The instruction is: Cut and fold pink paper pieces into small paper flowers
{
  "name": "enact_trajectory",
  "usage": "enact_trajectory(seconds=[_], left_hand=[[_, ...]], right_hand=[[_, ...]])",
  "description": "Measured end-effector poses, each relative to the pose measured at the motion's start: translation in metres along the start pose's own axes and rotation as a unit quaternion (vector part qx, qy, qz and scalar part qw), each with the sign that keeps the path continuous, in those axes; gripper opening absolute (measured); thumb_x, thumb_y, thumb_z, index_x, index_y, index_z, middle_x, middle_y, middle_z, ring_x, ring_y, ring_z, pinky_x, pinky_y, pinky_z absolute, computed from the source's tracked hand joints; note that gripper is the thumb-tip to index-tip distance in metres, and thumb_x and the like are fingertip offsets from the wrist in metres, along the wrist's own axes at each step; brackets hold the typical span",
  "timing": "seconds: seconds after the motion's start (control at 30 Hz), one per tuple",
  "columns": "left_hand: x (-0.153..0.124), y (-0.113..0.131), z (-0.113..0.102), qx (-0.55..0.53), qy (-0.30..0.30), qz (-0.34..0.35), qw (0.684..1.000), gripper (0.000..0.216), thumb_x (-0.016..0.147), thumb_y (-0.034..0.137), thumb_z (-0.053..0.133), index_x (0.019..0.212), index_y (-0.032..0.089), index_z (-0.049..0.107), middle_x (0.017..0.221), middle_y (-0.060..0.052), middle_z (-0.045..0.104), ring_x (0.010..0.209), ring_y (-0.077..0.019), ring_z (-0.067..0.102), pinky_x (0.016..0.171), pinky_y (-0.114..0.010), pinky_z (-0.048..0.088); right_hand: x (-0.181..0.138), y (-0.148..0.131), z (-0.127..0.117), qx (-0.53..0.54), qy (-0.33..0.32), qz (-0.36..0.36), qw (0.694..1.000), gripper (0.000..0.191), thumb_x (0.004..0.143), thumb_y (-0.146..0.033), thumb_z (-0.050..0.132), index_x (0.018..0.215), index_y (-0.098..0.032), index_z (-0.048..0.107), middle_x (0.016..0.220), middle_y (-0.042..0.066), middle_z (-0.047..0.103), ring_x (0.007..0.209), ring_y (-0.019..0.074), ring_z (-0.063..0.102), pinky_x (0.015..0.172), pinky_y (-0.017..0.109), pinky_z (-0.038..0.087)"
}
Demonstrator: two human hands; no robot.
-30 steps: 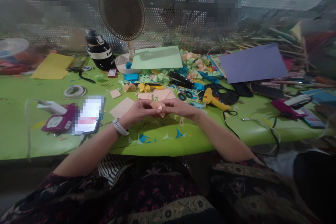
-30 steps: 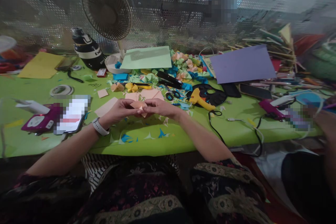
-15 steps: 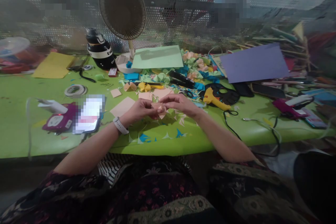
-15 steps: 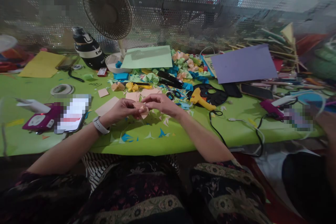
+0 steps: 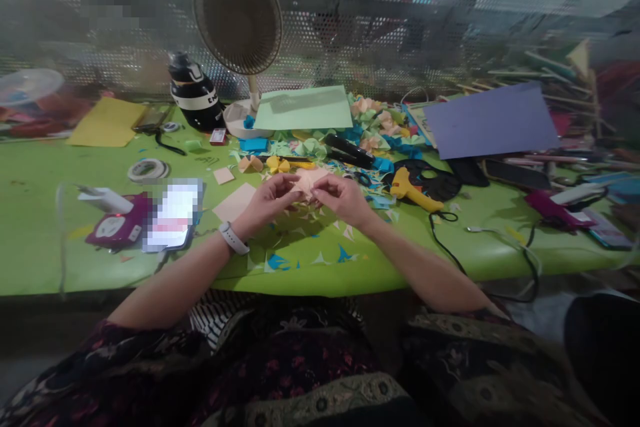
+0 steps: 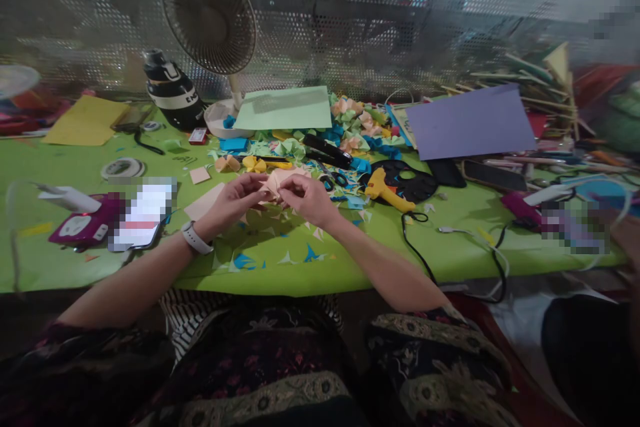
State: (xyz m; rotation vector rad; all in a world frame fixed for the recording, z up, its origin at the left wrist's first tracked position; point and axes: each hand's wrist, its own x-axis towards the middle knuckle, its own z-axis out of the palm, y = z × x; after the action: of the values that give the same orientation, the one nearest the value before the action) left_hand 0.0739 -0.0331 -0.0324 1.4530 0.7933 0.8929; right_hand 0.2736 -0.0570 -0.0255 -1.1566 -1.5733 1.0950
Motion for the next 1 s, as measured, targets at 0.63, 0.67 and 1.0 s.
enact_trajectory(seconds=[0.63,0.67,1.0], left_hand=[[0.0038,-0.0050,-0.0055,0.031,0.003,0.032,0.999,0.044,0.083,0.047,0.072,0.114,0.015,0.072,0.088,-0.003,0.069,0.077,-0.0124,0.066,0.078,-0.030,0.061],[0.0040,-0.0058,-0.0056,0.033,0.002,0.033,0.999,0.043,0.083,0.046,0.072,0.114,0.015,0.073,0.089,-0.003,0.070,0.077,-0.0123,0.066,0.078,-0.030,0.061],[0.0058,-0.0083,-0.0085,0.043,-0.005,0.040,0.998,0.039,0.085,0.041,0.070,0.115,0.015,0.073,0.089,-0.005,0.072,0.075,-0.0120,0.069,0.070,-0.024,0.058]], right_hand=[[0.0039,0.0009,-0.0057,0.041,0.003,0.004,0.999,0.022,0.073,-0.038,0.075,0.077,-0.018,0.066,0.068,0.001,0.070,0.059,0.0132,0.066,0.063,0.029,0.057],[0.0042,0.0019,-0.0058,0.043,0.004,0.005,0.999,0.022,0.072,-0.038,0.075,0.077,-0.018,0.066,0.068,0.001,0.070,0.059,0.0133,0.066,0.063,0.029,0.057],[0.0051,0.0023,-0.0070,0.051,-0.008,0.013,0.999,0.022,0.073,-0.038,0.075,0.078,-0.018,0.068,0.068,0.001,0.070,0.060,0.0131,0.065,0.062,0.029,0.057]])
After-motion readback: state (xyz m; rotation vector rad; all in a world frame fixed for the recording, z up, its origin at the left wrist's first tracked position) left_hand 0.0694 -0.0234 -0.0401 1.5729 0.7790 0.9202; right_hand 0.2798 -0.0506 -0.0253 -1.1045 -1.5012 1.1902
